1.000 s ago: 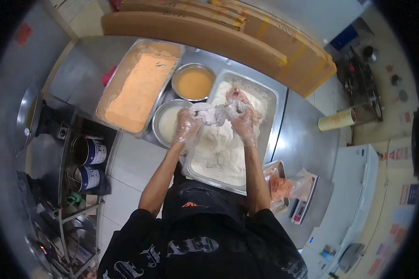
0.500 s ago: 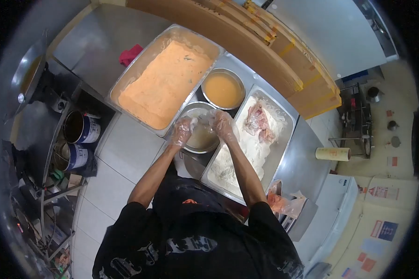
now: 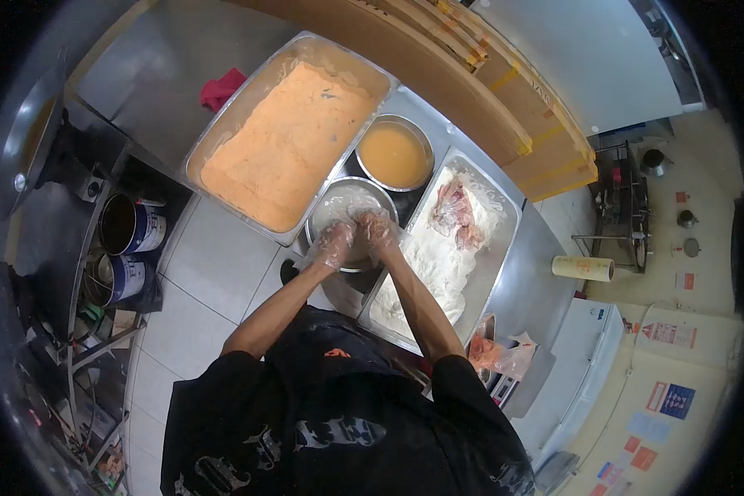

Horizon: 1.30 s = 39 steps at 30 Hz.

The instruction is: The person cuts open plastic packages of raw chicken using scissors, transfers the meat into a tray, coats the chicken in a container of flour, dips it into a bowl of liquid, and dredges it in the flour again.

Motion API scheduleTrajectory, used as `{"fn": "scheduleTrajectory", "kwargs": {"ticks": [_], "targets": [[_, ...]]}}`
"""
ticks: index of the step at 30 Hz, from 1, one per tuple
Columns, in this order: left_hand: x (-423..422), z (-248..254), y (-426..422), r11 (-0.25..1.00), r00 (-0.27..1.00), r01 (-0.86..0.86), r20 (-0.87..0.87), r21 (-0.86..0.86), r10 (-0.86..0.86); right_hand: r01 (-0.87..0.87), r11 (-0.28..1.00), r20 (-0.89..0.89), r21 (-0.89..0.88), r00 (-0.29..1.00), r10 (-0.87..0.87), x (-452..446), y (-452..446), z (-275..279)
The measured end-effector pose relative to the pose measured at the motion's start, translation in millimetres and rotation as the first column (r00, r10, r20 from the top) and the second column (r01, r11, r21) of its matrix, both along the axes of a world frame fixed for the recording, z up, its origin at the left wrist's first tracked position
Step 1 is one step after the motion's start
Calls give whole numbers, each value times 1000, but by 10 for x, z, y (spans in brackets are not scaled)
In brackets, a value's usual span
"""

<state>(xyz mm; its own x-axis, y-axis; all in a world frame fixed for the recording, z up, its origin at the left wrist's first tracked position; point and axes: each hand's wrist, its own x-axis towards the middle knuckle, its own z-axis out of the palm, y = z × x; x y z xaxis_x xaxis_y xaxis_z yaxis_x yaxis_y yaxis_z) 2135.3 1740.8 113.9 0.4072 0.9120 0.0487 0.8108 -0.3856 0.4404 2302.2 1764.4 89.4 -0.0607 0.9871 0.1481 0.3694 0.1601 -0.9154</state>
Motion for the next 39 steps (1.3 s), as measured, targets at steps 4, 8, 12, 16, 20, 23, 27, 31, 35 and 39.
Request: {"fn": "scheduleTrajectory", "kwargs": {"ticks": [4, 8, 12, 16, 20, 23, 27, 31, 35, 39], "targets": [[-206, 77, 125, 988, 992, -52, 118, 146, 35, -82, 997, 328, 12, 942, 73, 39, 232, 86], [-298, 929, 132, 927, 843, -343, 387, -150, 374, -182, 979, 787, 92, 615, 41, -47, 427, 829], [-354, 958, 127, 903, 839, -360, 340, -236, 424, -78, 994, 594, 74, 804, 19, 0, 446, 1085], [-221, 1199, -66, 836, 645, -536, 580, -121, 497, -210, 968, -267, -140, 949, 167, 57, 362, 1083], [-85, 1881, -97, 876, 685, -481, 605, -43, 406, -58, 985, -254, -163, 967, 15, 284, 135, 1834], [148, 2349, 19, 905, 840, -420, 348, -69, 416, 0, 975, -433, -222, 896, -98, 544, -138, 2747], [863, 2666, 336, 979, 558, -160, 830, 130, -19, 226, 974, -182, -7, 958, -223, 1341, -151, 2900], [1591, 2315, 607, 990, 620, 89, 772, 108, -139, 337, 932, 645, 134, 684, -340, 2051, 45, 2553], [1851, 714, 666, 458, 673, 666, -739, 589, -30, 271, 962, 441, 14, 862, -249, 2686, -288, 1921], [1914, 977, -47, 723, 775, 594, 9, -352, -632, 253, 966, 383, -57, 899, -213, 3295, -1054, 306]]}}
